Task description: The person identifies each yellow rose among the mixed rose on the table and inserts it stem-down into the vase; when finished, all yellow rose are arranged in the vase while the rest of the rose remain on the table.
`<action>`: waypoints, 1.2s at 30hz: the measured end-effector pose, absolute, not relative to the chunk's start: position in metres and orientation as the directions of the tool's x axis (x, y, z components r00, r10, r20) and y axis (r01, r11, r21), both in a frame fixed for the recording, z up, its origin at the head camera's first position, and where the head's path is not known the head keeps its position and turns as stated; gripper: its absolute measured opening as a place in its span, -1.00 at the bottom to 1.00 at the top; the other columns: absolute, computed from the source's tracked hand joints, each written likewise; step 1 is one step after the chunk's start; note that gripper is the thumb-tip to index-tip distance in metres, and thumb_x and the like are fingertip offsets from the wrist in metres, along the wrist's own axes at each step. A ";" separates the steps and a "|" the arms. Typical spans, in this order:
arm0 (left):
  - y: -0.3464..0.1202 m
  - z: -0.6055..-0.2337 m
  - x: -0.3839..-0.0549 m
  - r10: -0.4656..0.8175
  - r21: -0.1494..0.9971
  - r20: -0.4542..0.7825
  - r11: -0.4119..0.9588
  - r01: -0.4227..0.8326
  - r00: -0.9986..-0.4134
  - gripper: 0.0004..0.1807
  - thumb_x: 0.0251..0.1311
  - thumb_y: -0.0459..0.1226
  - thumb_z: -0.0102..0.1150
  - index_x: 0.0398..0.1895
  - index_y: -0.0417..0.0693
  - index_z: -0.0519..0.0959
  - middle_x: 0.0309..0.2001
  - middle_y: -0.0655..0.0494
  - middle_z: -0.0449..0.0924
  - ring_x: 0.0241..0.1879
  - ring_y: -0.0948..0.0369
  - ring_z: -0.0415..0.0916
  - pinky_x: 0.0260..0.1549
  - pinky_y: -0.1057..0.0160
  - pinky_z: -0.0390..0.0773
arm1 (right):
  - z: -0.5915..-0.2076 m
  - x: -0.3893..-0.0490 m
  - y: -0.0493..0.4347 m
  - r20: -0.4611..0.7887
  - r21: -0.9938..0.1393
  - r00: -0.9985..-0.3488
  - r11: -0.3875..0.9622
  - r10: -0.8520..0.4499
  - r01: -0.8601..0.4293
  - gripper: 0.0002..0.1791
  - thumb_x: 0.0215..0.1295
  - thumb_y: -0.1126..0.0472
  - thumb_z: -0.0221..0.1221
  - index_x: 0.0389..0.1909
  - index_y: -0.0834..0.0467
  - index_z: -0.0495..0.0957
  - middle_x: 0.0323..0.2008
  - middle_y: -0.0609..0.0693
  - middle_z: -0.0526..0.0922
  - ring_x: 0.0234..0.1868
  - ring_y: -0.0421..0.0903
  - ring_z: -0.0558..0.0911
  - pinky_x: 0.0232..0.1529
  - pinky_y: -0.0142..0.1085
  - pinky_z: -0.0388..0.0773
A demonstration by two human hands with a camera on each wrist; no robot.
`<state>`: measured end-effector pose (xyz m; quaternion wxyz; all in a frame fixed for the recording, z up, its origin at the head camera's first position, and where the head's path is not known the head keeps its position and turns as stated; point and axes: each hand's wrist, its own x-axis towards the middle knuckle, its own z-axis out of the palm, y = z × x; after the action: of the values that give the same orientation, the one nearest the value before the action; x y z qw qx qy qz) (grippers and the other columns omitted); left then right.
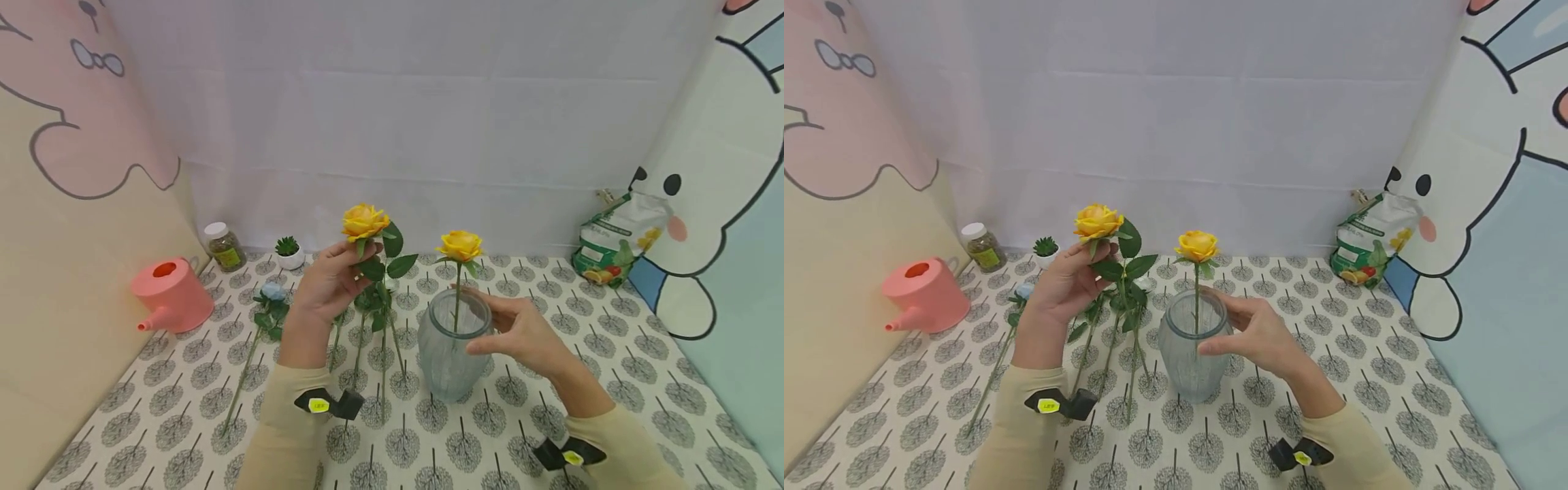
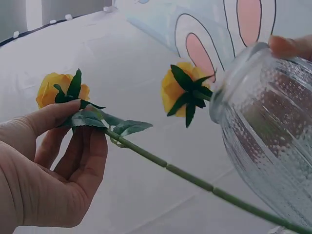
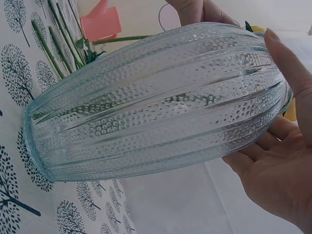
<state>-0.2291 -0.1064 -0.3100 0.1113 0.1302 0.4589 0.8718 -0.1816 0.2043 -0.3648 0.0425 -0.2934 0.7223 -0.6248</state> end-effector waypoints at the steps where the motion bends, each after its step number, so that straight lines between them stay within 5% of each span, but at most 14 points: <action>1: -0.109 -0.308 -0.227 0.314 0.823 0.145 -0.564 -0.062 -0.938 -0.93 0.15 -0.22 0.41 -0.30 0.07 0.77 -0.25 0.22 0.71 -0.09 0.24 0.54 -0.29 0.28 0.39 | -0.365 -0.182 0.204 0.303 -0.928 -0.825 0.046 -0.477 -0.368 -0.16 0.07 0.45 0.43 0.41 0.35 0.30 0.39 0.23 0.35 0.29 0.09 0.49 0.23 -0.28 0.48; 5: -0.117 -0.297 -0.217 0.287 0.814 0.200 -0.581 -0.004 -0.937 -0.77 -0.09 -0.18 0.54 -0.30 0.07 0.77 -0.22 0.18 0.69 -0.16 0.24 0.54 -0.34 0.32 0.46 | -0.365 -0.182 0.203 0.297 -0.931 -0.827 0.046 -0.478 -0.361 -0.17 0.07 0.45 0.43 0.40 0.34 0.32 0.38 0.22 0.37 0.28 0.10 0.50 0.22 -0.27 0.48; 9: -0.126 -0.287 -0.205 0.260 0.760 0.275 -0.648 0.044 -0.926 -0.85 -0.01 -0.31 0.51 -0.33 0.02 0.77 -0.20 0.12 0.68 -0.20 0.25 0.56 -0.32 0.36 0.54 | -0.364 -0.181 0.203 0.289 -0.933 -0.832 0.055 -0.474 -0.356 -0.17 0.07 0.44 0.44 0.40 0.34 0.33 0.38 0.21 0.37 0.29 0.15 0.48 0.22 -0.28 0.48; 14: -0.136 -0.277 -0.195 0.227 0.530 0.382 -0.848 0.011 -0.896 -0.87 0.15 -0.56 0.31 -0.29 -0.24 0.72 -0.24 -0.06 0.67 -0.23 0.13 0.66 -0.24 0.28 0.70 | -0.361 -0.181 0.203 0.291 -0.930 -0.834 0.068 -0.469 -0.362 -0.16 0.06 0.43 0.45 0.40 0.34 0.33 0.37 0.22 0.39 0.25 0.07 0.53 0.20 -0.27 0.51; 21: -0.127 -0.268 -0.191 0.049 0.209 0.369 -0.977 0.032 -0.928 -0.83 0.00 -0.69 0.33 -0.34 -0.39 0.67 -0.29 -0.18 0.68 -0.28 0.00 0.69 -0.16 0.12 0.71 | -0.360 -0.182 0.203 0.287 -0.931 -0.837 0.072 -0.465 -0.359 -0.15 0.04 0.43 0.46 0.39 0.33 0.34 0.34 0.21 0.43 0.22 0.27 0.52 0.18 -0.18 0.53; 29: -0.096 -0.271 -0.188 -0.115 0.291 0.292 -0.935 0.202 -0.949 -0.73 -0.18 -0.56 0.52 -0.33 -0.25 0.74 -0.28 -0.08 0.69 -0.33 0.08 0.70 -0.30 0.19 0.73 | -0.361 -0.180 0.203 0.276 -0.937 -0.847 0.068 -0.455 -0.342 -0.14 0.02 0.43 0.47 0.38 0.37 0.33 0.38 0.22 0.37 0.24 -0.02 0.55 0.20 -0.26 0.50; 36: -0.077 -0.277 -0.190 -0.184 0.435 0.359 -0.834 0.338 -0.915 -0.79 -0.16 -0.45 0.57 -0.38 -0.11 0.78 -0.26 -0.03 0.66 -0.27 0.15 0.68 -0.36 0.31 0.71 | -0.361 -0.180 0.203 0.275 -0.939 -0.846 0.062 -0.457 -0.338 -0.14 0.02 0.44 0.46 0.39 0.38 0.32 0.39 0.23 0.36 0.24 -0.04 0.55 0.21 -0.27 0.49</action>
<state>-0.1897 -0.0771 -0.2765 -0.1382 0.1529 0.2524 0.9454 -0.1796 0.2031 -0.3609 0.0471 -0.2734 0.7270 -0.6280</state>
